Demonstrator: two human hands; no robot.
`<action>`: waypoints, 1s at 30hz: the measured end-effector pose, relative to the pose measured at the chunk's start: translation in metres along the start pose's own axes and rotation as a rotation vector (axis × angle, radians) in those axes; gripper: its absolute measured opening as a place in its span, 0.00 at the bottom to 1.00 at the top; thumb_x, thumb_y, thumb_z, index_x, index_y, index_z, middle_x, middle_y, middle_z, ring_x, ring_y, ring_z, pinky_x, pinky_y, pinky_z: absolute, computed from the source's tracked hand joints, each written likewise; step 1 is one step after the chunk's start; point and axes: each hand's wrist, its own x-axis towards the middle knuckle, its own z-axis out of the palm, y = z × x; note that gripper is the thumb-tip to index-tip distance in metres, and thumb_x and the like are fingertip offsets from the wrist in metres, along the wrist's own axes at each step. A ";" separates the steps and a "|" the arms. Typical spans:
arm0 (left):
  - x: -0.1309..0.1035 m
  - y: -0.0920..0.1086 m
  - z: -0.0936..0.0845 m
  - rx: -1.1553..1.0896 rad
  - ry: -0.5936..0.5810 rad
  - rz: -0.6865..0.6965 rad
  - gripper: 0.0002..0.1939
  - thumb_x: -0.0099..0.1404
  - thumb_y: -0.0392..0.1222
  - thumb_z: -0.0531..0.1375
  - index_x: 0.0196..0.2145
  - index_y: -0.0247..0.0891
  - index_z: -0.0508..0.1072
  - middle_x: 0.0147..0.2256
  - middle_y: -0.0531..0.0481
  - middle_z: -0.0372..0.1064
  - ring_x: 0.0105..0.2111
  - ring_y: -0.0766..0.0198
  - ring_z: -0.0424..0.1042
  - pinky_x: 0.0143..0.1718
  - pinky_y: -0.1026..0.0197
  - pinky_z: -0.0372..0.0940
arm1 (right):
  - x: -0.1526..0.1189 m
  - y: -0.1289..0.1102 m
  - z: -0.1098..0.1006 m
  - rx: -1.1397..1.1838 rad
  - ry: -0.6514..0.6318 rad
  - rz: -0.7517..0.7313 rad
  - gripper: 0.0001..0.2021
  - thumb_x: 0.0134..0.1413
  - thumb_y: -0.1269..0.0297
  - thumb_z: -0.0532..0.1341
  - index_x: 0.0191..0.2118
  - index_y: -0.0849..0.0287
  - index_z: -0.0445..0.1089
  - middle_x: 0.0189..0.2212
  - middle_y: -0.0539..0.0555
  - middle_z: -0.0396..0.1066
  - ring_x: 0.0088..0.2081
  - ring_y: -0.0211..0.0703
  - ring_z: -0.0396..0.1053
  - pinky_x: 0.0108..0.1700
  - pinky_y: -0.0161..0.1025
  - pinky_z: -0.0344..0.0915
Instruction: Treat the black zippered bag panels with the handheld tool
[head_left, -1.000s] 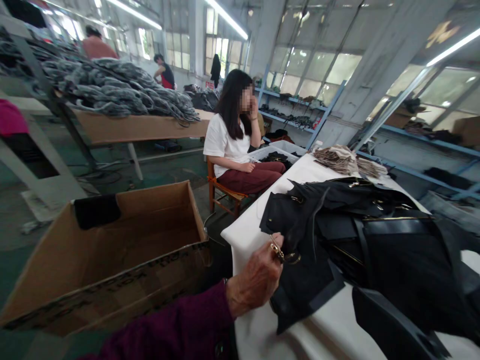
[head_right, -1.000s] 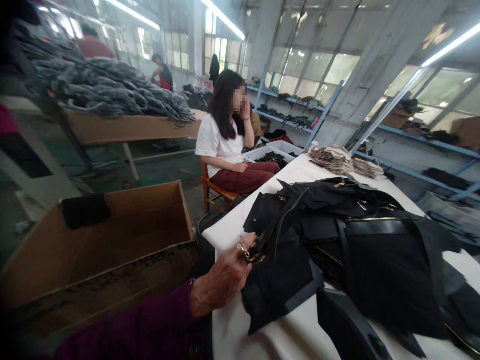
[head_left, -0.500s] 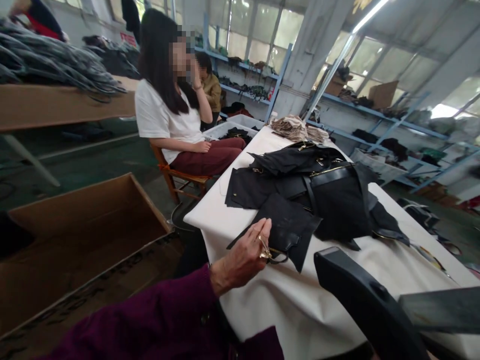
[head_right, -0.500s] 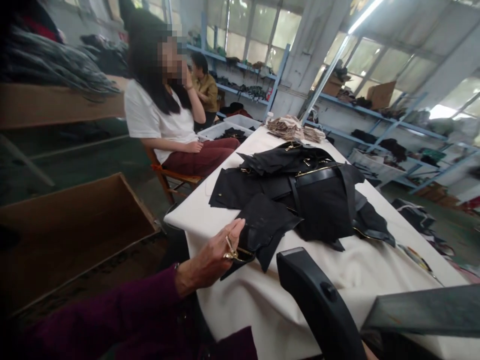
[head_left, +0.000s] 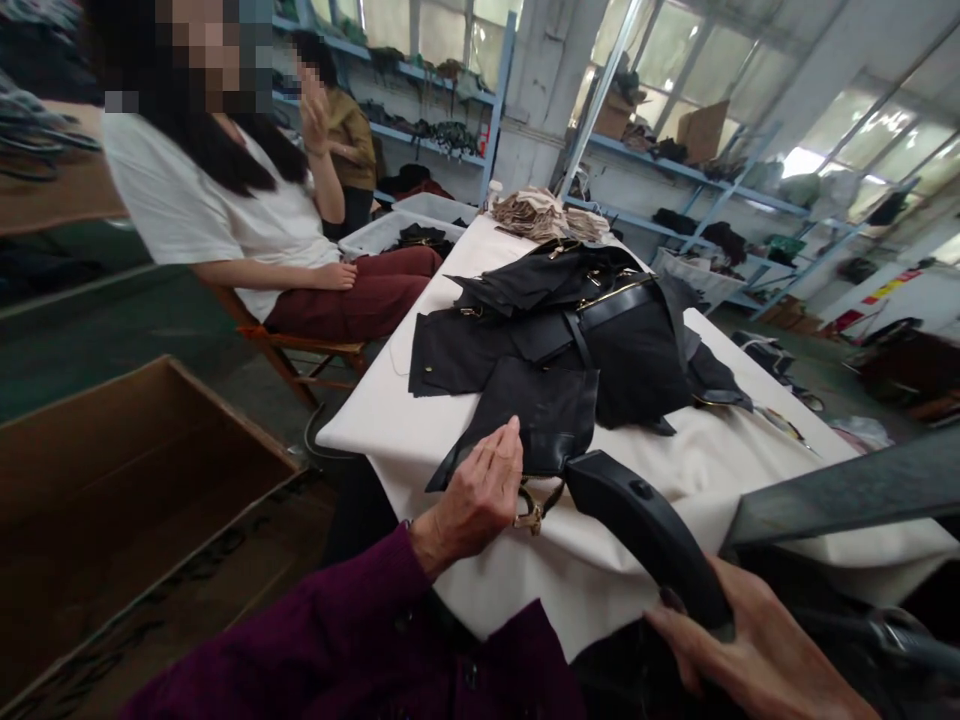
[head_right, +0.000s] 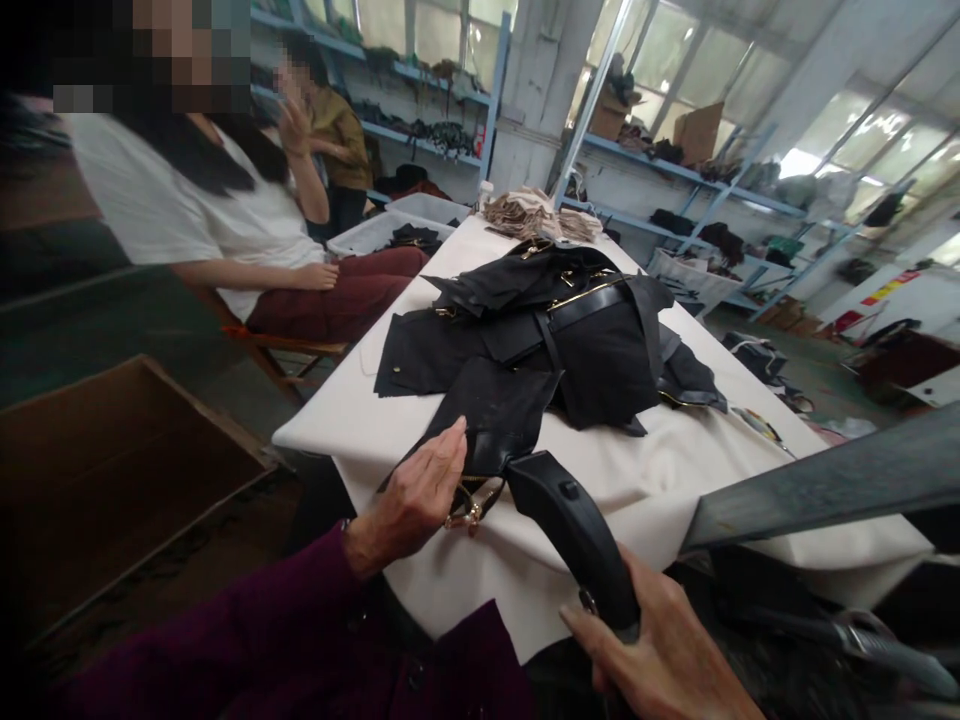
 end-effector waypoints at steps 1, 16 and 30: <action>0.000 0.001 0.003 0.005 -0.005 0.012 0.17 0.63 0.24 0.45 0.46 0.11 0.65 0.49 0.17 0.63 0.51 0.43 0.66 0.47 0.50 0.69 | 0.001 0.000 -0.002 0.002 0.037 0.008 0.16 0.48 0.48 0.53 0.24 0.56 0.61 0.18 0.48 0.66 0.21 0.38 0.65 0.24 0.33 0.62; -0.006 0.019 0.024 -0.084 -0.032 0.045 0.18 0.62 0.24 0.47 0.45 0.11 0.67 0.48 0.19 0.65 0.50 0.41 0.67 0.48 0.48 0.69 | -0.017 0.018 0.005 -0.046 0.074 0.080 0.17 0.52 0.47 0.54 0.25 0.56 0.62 0.19 0.48 0.67 0.21 0.38 0.66 0.24 0.33 0.62; -0.019 0.034 0.027 -0.133 -0.012 -0.037 0.19 0.63 0.26 0.44 0.46 0.14 0.67 0.47 0.22 0.67 0.51 0.45 0.66 0.49 0.49 0.68 | 0.007 0.019 -0.015 -0.102 0.163 0.065 0.25 0.49 0.40 0.51 0.18 0.57 0.61 0.18 0.50 0.66 0.22 0.39 0.65 0.25 0.34 0.61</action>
